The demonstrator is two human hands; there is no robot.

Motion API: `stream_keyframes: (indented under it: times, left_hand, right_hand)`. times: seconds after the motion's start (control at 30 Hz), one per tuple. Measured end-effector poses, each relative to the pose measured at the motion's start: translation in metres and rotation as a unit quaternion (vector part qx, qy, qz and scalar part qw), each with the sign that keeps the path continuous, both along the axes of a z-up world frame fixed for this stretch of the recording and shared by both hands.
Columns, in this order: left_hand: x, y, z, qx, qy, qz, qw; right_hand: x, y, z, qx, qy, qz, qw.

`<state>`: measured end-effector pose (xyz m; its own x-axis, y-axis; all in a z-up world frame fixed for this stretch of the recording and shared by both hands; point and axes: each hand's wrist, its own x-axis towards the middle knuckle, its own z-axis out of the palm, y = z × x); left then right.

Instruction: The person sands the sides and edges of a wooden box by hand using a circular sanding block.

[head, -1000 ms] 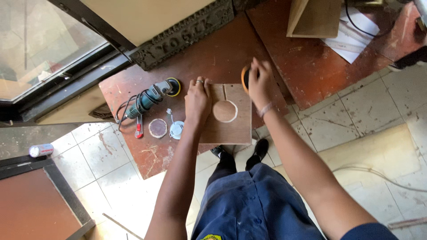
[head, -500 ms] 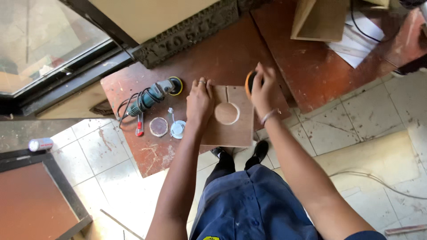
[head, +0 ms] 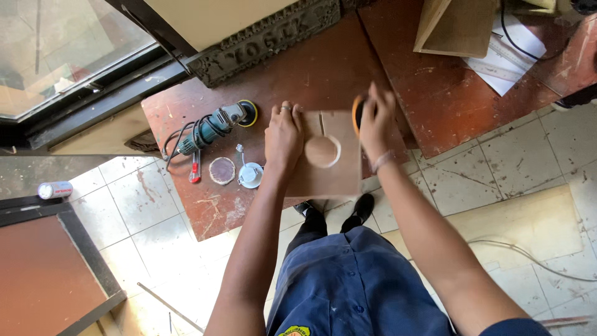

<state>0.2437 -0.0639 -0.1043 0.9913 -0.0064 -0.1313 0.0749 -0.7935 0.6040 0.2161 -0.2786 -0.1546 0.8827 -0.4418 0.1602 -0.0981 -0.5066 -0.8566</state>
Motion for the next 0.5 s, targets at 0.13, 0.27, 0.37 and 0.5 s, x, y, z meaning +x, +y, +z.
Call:
stream_keyframes:
  times: [0.13,0.27,0.37,0.5]
  left_hand:
    - [0.005,-0.006,0.009,0.025,0.009,0.007,1.000]
    - [0.002,-0.001,0.004,0.027,0.004,0.014,1.000]
    - [0.006,0.000,0.000,0.019,0.003,-0.001,1.000]
    - [0.004,-0.002,-0.005,0.004,-0.017,0.009,1.000]
  right_hand:
    - [-0.053,0.013,0.052,-0.103,0.073,0.003,0.992]
    - [-0.153,0.028,0.032,-0.018,-0.026,0.120,0.992]
    - [-0.111,0.024,0.029,-0.060,-0.042,0.102,0.992]
    - [-0.001,0.003,0.024,-0.133,-0.087,0.052,0.986]
